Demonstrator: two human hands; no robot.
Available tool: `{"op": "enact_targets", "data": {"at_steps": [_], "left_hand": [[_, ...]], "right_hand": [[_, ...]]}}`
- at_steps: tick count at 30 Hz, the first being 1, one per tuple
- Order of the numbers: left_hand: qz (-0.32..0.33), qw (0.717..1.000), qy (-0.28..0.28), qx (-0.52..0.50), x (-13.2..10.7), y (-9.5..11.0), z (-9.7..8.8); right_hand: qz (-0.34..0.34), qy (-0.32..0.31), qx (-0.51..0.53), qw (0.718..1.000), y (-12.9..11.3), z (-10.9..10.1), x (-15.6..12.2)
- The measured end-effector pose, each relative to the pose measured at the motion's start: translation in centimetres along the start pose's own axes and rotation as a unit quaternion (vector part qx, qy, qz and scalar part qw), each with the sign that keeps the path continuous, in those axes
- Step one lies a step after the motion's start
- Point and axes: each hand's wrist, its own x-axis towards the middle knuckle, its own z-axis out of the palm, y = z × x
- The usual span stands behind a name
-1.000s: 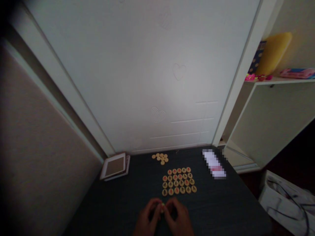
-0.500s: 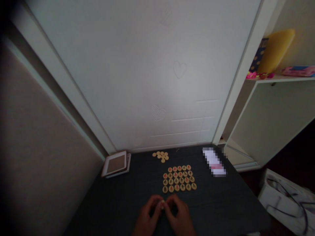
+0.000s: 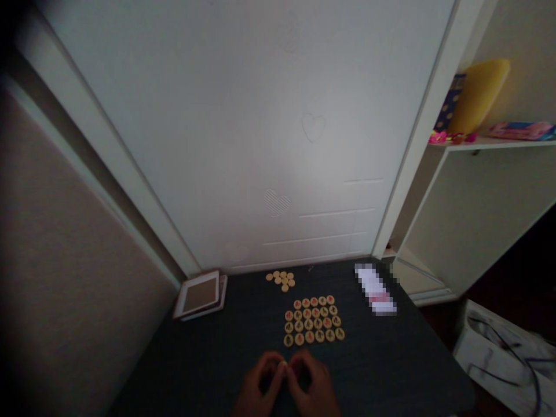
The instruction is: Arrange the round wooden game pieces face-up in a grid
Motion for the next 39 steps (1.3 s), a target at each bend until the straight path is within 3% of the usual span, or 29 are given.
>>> {"op": "enact_targets", "data": {"at_steps": [13,20,25,29,39], "left_hand": [[0.021,1.0,-0.002,-0.012,-0.2,0.5,-0.3],[0.001,0.999,0.008,-0.043,0.1,1.0,0.1],[-0.018,0.998,-0.019,-0.054,0.2,1.3,0.0],[0.014,0.999,-0.032,-0.031,0.5,1.6,0.0],[0.084,0.99,-0.069,0.092,1.7,4.0,-1.8]], "right_hand": [[0.0,0.008,0.031,0.999,-1.0,-0.1,0.1],[0.002,0.01,0.034,0.999,-0.3,0.0,0.0],[0.007,0.041,0.051,0.998,-0.1,0.1,0.1],[0.015,0.068,0.067,0.995,-0.3,0.1,0.2],[0.03,0.059,0.091,0.994,0.3,-0.2,0.3]]}}
